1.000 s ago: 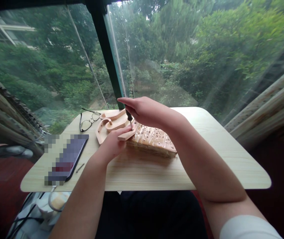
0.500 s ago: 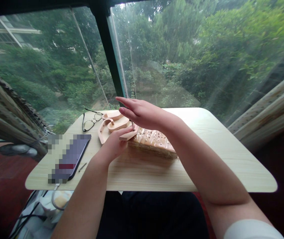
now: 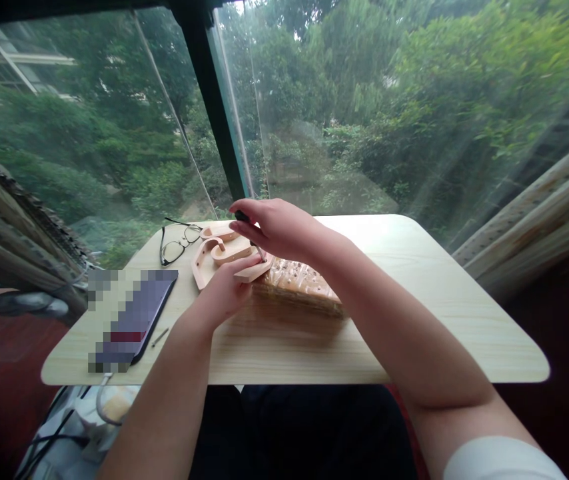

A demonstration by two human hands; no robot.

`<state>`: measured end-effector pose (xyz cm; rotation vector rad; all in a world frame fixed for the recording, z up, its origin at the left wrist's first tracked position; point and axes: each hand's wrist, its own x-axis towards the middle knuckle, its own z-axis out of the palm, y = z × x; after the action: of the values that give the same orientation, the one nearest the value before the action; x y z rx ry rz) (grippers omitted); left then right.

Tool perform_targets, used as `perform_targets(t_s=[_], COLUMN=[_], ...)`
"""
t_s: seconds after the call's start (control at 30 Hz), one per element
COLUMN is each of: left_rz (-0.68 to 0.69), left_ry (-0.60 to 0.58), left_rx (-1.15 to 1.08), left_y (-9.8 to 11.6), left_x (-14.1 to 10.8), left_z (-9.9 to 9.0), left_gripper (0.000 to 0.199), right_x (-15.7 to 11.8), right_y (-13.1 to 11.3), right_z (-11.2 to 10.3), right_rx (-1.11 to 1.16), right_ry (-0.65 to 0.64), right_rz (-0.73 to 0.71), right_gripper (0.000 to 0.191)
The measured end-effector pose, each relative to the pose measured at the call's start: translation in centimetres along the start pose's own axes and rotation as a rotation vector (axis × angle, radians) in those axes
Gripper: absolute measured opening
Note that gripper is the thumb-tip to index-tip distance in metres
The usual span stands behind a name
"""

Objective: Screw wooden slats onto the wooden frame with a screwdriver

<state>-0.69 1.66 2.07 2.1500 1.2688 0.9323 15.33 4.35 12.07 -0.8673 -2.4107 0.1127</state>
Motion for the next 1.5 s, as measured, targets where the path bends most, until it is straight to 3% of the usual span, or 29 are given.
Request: perform_targets(t_s=[0.13,0.37,0.5,0.7,0.87,1.0,1.2,1.33,1.43,1.5], left_rz=[0.025,0.012,0.000,0.021,0.017,-0.016,-0.011,0.009,-0.001,0.003], left_ry=[-0.007,-0.005,-0.002,-0.003,-0.009,0.011,0.006,-0.009,-0.004,0.005], left_rx=[-0.017,0.015,0.042,0.014,0.017,0.029,0.046,0.053,0.042,0.018], left_y=[0.2,0.6,0.6,0.2,0.1,0.2,0.1,0.0,0.0,-0.1], left_x=[0.0,0.0,0.1,0.1,0.2,0.2,0.2,0.3,0.2,0.1], left_z=[-0.1,-0.2,-0.2,-0.1,-0.1,0.0,0.0,-0.1,-0.1,-0.1], left_gripper=[0.061,0.053,0.050,0.058,0.057,0.056,0.058,0.055,0.055,0.055], right_x=[-0.1,0.3,0.3,0.0,0.2,0.1,0.2,0.6,0.7,0.7], right_y=[0.6,0.6,0.4,1.1,0.7,0.1,0.4,0.7,0.6,0.7], right_z=[-0.3,0.9,1.4,0.5,0.4,0.8,1.1,1.6,2.0,2.0], right_rx=[0.052,-0.035,-0.070,-0.041,-0.110,-0.213,-0.054,0.034,0.039,0.026], right_ry=[-0.057,0.129,0.089,0.012,0.096,0.129,0.025,0.108,0.136,0.124], right_rz=[-0.018,-0.126,-0.188,-0.185,-0.102,-0.064,-0.036,0.090,0.169,0.146], right_gripper=[0.040,0.027,0.031,0.041,0.024,0.029,0.042,0.029,0.034,0.036])
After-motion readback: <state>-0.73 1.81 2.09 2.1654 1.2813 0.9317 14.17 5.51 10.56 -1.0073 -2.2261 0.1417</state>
